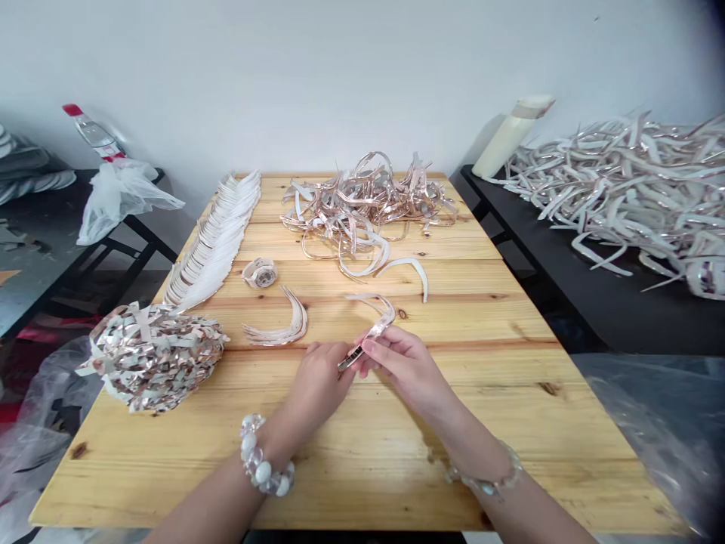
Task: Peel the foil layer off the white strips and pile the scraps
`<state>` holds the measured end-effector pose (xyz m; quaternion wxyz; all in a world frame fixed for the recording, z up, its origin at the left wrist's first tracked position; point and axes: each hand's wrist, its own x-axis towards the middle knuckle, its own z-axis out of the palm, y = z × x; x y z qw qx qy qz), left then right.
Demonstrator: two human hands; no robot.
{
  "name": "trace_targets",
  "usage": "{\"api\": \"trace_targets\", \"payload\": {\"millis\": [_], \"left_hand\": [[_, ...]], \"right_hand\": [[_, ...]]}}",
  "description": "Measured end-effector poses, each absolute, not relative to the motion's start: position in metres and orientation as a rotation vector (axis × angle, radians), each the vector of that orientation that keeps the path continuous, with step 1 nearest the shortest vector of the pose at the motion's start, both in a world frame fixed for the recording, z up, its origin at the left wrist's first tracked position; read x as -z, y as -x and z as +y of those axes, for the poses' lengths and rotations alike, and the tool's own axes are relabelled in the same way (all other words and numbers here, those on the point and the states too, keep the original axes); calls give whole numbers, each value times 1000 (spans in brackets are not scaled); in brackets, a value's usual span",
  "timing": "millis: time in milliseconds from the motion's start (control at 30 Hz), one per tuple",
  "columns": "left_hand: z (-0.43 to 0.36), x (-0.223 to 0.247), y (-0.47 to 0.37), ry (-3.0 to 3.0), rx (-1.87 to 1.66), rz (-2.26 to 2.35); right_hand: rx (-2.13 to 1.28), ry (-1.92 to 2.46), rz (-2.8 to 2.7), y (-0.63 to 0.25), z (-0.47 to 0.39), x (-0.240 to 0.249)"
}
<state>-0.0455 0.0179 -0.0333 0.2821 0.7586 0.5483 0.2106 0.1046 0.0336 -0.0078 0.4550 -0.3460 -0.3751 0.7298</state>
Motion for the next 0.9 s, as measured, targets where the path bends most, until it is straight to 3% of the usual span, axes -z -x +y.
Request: {"api": "trace_targets", "payload": {"millis": [233, 467, 900], "left_hand": [[16, 31, 46, -1986, -649, 1409], [23, 10, 56, -1327, -733, 1031], [20, 8, 51, -1092, -776, 1015]], "right_hand": [[-1813, 761, -793, -110, 38, 4], [-1771, 807, -832, -111, 38, 9], [-1634, 917, -1005, -109, 37, 17]]}}
